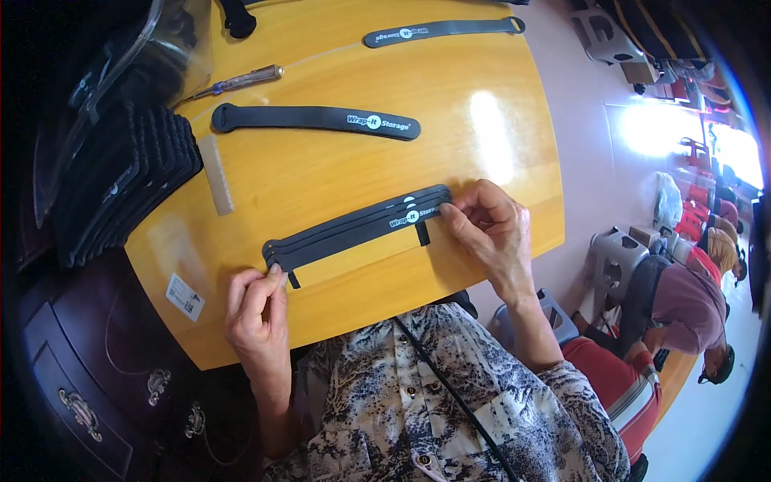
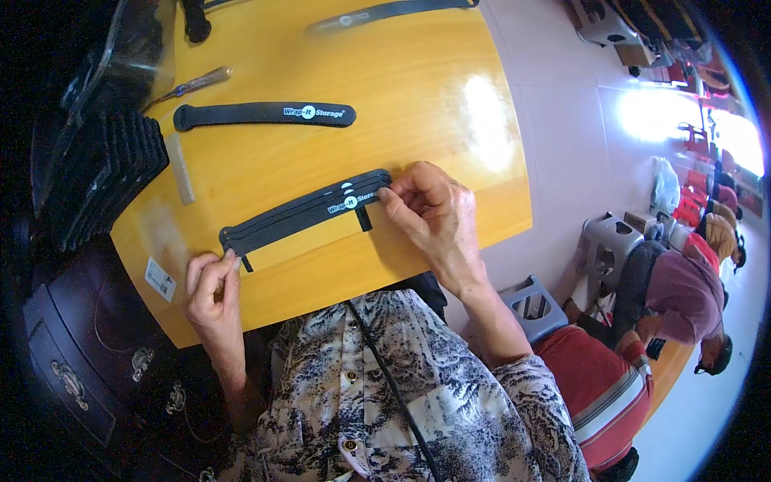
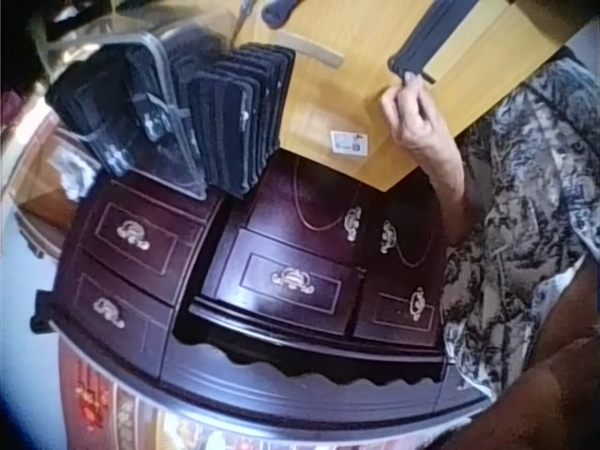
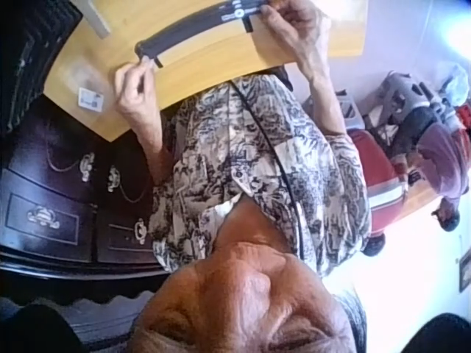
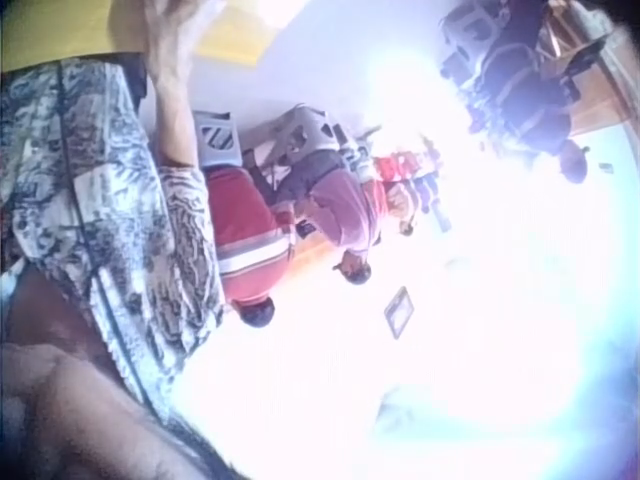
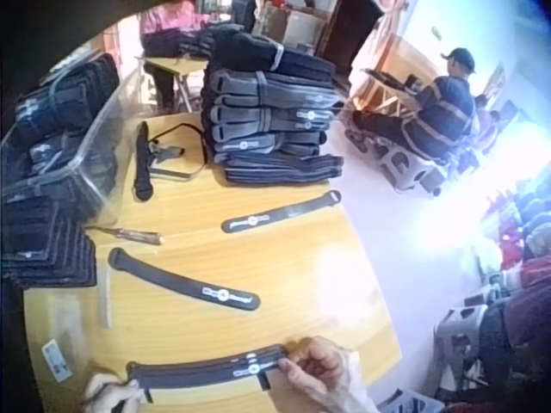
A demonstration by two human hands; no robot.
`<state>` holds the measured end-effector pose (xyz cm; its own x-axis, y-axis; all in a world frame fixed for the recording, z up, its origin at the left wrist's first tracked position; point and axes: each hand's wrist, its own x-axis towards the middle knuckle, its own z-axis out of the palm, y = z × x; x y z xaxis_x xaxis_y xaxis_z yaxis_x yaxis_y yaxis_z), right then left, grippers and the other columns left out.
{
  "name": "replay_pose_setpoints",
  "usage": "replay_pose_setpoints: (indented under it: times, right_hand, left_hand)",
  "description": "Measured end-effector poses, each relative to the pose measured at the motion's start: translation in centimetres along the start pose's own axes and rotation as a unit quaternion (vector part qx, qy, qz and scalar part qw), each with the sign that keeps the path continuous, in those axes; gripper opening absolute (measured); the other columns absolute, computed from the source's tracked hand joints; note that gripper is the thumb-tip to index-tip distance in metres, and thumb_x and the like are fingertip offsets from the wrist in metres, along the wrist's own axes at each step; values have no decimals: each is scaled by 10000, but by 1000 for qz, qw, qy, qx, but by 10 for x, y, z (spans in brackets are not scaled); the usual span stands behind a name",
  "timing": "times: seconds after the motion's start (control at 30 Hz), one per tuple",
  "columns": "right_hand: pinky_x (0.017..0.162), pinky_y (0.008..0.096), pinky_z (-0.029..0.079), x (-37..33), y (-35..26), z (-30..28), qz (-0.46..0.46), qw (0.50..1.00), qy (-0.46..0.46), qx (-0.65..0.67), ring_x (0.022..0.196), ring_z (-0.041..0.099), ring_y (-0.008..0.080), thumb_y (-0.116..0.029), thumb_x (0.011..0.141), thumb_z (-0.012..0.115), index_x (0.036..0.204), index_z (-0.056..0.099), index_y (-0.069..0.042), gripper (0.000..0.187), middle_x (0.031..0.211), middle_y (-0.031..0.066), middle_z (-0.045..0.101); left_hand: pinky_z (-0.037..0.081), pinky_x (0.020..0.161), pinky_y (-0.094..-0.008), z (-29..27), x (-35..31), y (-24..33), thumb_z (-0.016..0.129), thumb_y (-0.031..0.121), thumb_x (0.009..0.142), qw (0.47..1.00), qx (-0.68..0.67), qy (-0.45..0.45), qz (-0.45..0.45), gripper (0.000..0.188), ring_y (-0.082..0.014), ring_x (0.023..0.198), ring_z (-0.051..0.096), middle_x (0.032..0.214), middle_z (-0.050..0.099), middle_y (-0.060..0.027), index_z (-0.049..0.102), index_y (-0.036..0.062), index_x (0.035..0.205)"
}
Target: Inspecting and organizing black elastic straps at a workbench in a manufacturing environment.
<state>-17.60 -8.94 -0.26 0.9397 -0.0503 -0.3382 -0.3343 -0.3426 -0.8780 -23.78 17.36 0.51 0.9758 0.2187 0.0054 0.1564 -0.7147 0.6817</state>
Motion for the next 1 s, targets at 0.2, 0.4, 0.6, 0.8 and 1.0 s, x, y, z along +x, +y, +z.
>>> replay_pose_setpoints:
  times: [0.2,0.4,0.6,0.8,1.0]
  right_hand:
    - [504,220,400,1,-7,1,-7,999,-1,-48,567,470,51,-102,837,683,761,555,-8,176,638,4,522]
    - [429,220,377,8,-14,-2,5,997,-24,-73,511,472,46,-101,848,674,812,552,-13,155,597,-4,537]
    - [349,210,313,31,-4,-18,59,992,-111,29,373,412,35,-86,848,678,815,599,-47,93,499,-19,507]
    - [488,240,385,12,-20,-7,-53,994,-38,-84,527,481,64,-185,847,689,803,639,-33,167,563,3,552]
    - [474,291,415,17,-21,26,-151,973,-62,-162,480,515,108,-299,848,682,766,672,0,310,544,92,563]
  left_hand:
    - [446,530,-273,-1,1,1,680,-46,804,1000,5,-3,-6,70,-152,642,538,798,538,-73,627,-6,825]
    - [438,558,-259,-5,5,4,669,-46,810,999,-9,-21,-40,59,-135,617,520,777,535,-68,629,-18,843]
    - [400,537,-230,3,8,-8,676,-41,805,996,-68,-25,-49,69,-92,612,506,721,537,-49,659,-16,867]
    - [438,867,-408,10,-3,-5,665,95,828,990,106,40,84,281,-300,1020,557,1073,610,-92,658,70,1108]
    - [127,1128,-523,44,20,30,597,373,843,942,167,-164,239,657,-305,1413,190,1521,272,-31,373,180,1429]
